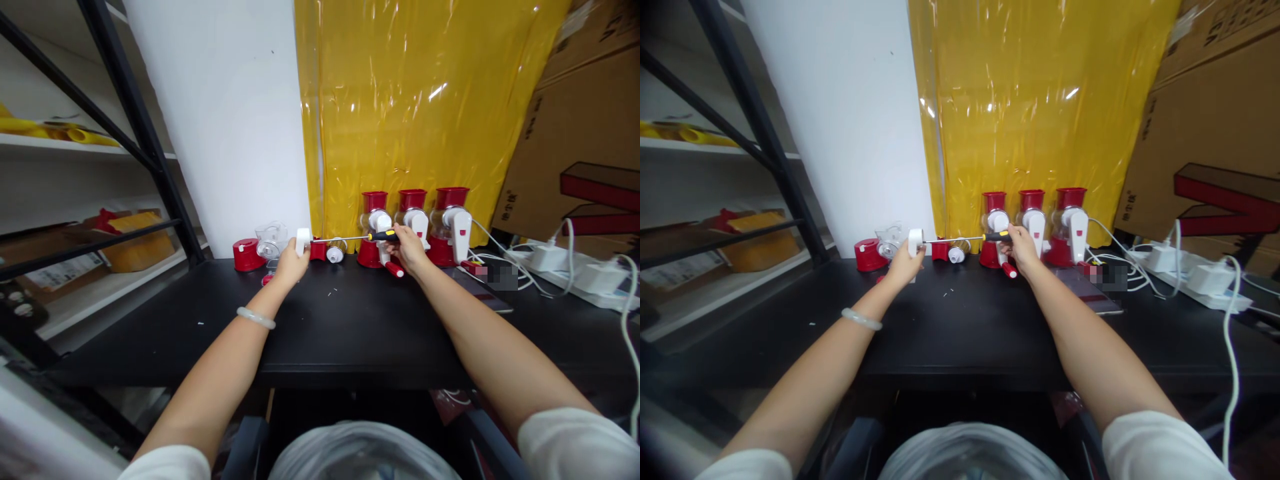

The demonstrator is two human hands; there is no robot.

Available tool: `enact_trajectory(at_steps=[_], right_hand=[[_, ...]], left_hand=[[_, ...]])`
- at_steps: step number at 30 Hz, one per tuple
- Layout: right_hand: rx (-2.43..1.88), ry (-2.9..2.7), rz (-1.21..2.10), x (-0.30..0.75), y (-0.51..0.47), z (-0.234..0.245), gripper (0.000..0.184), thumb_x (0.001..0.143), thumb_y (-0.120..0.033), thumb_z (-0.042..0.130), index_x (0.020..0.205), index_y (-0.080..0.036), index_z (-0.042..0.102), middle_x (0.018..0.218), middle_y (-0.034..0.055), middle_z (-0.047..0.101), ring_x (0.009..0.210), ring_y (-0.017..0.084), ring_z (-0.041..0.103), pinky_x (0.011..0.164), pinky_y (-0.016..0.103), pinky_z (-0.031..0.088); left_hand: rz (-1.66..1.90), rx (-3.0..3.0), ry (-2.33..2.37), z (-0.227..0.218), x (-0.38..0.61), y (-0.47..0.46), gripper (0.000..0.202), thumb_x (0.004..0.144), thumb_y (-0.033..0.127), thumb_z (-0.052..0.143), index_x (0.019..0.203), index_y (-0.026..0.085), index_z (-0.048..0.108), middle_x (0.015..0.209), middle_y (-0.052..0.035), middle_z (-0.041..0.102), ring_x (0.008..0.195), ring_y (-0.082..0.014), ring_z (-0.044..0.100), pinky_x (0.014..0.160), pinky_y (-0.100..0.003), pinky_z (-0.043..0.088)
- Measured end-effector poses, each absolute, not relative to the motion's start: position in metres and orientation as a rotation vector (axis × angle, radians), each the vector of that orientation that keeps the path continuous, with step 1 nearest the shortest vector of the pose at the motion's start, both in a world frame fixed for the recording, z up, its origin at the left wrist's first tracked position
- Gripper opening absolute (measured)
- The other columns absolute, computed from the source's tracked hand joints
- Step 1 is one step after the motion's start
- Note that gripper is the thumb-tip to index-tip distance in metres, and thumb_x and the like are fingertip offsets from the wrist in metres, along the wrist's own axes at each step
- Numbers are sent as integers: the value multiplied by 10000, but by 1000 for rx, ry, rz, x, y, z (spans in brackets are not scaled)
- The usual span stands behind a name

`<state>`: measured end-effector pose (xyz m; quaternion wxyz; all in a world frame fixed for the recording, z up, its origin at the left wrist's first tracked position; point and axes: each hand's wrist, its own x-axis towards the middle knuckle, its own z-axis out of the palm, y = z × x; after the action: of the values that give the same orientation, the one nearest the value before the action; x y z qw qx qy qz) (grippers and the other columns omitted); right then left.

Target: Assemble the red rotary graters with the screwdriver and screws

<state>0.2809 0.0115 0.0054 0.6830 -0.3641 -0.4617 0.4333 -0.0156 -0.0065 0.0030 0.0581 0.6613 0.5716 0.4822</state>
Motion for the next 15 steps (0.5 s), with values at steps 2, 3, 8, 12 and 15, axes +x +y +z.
enact_trajectory(at_steps=[2,3,8,12,15], right_hand=[[-830,-1043,957,281,12,5,449,766,-629,669,814,-223,485,510,-46,592,379,81,507,383,170,361],[-835,-1046,950,281,12,4,443,772,-627,665,806,-223,488,504,-45,589,384,82,510,387,170,365],[-848,-1066,909,283,16,0,436,782,-629,655,769,-221,503,464,-40,566,367,86,490,374,182,362],[-850,-1084,837,285,19,-3,455,783,-647,643,721,-217,510,439,-44,530,332,80,439,341,195,331],[-869,-1087,831,286,20,-3,455,793,-645,634,713,-213,514,415,-50,501,307,75,401,321,197,308]], left_hand=[[1491,2024,1721,3,-16,-6,210,883,340,563,1021,184,583,775,-57,672,696,-236,678,699,-336,515],[1505,2026,1714,3,-17,-5,213,883,343,563,1026,187,581,791,-61,676,707,-239,681,700,-335,515],[1544,2029,1709,4,-17,-7,220,874,321,569,1053,194,574,813,-70,676,730,-251,685,693,-333,508],[1568,2053,1701,6,-16,-10,220,877,314,566,1062,196,570,807,-66,672,736,-248,681,701,-328,504],[1594,2079,1720,8,-16,-13,208,858,285,583,1048,200,573,799,-58,668,767,-246,671,722,-321,498]])
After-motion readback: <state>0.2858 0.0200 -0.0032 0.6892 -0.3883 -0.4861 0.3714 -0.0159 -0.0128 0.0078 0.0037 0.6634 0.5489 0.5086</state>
